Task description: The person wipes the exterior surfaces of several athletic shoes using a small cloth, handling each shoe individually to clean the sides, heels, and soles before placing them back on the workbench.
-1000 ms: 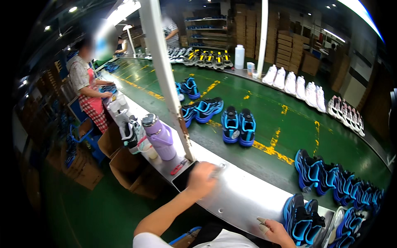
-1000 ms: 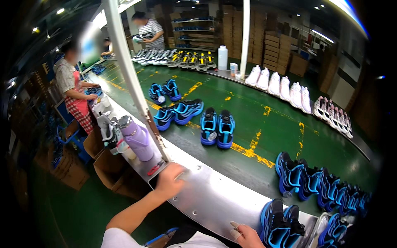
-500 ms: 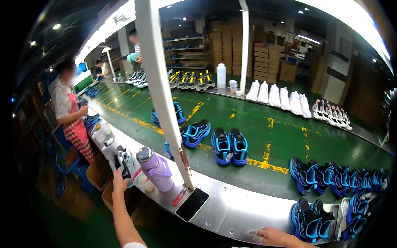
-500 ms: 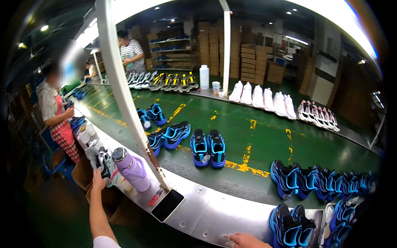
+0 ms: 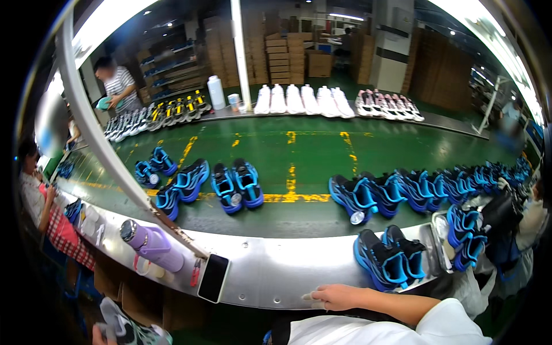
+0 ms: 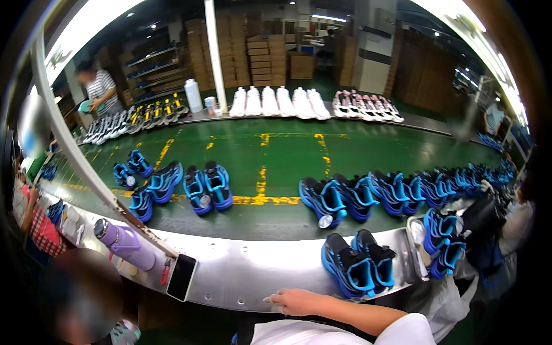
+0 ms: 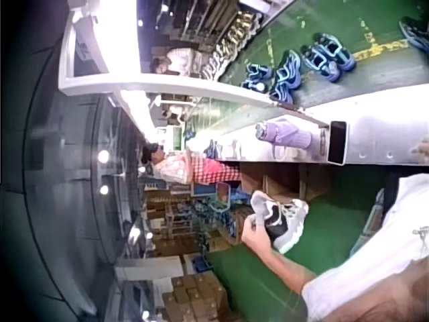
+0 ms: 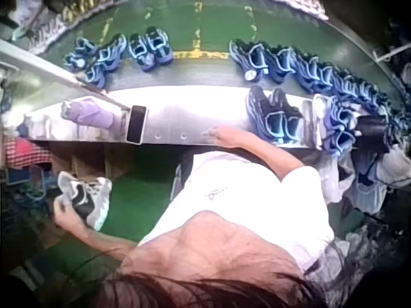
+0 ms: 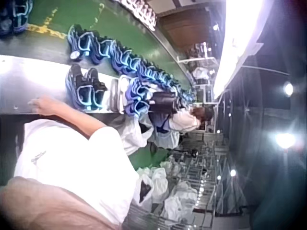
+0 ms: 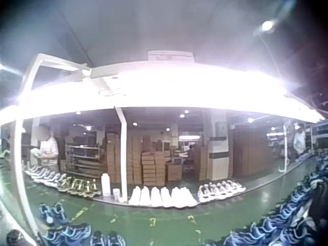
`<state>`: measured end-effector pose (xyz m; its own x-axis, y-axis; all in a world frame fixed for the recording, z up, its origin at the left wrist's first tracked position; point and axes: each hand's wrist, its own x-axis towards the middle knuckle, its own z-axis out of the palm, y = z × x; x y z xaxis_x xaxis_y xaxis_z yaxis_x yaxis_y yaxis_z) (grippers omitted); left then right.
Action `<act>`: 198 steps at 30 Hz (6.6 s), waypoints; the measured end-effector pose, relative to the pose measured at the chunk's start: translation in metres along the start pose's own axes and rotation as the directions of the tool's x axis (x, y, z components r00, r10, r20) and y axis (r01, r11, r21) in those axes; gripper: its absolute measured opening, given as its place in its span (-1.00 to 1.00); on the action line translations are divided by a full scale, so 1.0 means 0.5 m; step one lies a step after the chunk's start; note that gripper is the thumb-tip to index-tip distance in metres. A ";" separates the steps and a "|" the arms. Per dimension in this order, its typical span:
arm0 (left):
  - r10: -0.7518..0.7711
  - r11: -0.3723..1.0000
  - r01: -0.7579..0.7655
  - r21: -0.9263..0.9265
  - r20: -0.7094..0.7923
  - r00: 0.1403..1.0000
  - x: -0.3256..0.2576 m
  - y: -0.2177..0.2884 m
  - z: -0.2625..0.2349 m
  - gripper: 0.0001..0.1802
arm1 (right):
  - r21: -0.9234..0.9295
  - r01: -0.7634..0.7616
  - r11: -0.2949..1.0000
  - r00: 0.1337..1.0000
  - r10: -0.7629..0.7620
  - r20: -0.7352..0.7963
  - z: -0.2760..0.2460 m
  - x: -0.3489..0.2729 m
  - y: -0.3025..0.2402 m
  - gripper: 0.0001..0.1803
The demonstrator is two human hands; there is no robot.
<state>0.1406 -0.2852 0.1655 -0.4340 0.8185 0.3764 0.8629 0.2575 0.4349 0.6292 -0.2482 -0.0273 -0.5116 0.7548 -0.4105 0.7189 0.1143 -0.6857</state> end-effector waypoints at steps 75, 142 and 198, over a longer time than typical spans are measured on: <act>0.423 0.477 0.835 -0.274 0.904 0.055 -0.356 0.423 0.574 -0.73 | -0.321 0.357 0.877 0.911 -0.403 -0.087 -0.114 -0.018 0.081 -0.06; 0.423 0.481 0.863 -0.158 0.903 -0.070 -0.402 0.455 0.559 -0.70 | -0.063 0.365 0.929 0.925 -0.370 -0.090 -0.123 -0.020 0.129 -0.36; 0.804 0.570 -0.245 -0.784 0.471 0.363 -0.366 0.533 0.659 -0.48 | 0.058 -0.179 0.982 0.669 0.165 -0.725 -0.059 0.010 0.217 -0.35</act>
<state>0.5355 -0.1970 -0.0572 0.6582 0.7460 0.1012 0.3947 -0.4565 0.7974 0.7185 -0.2131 -0.0862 0.1176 0.9919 0.0481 0.7703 -0.0605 -0.6348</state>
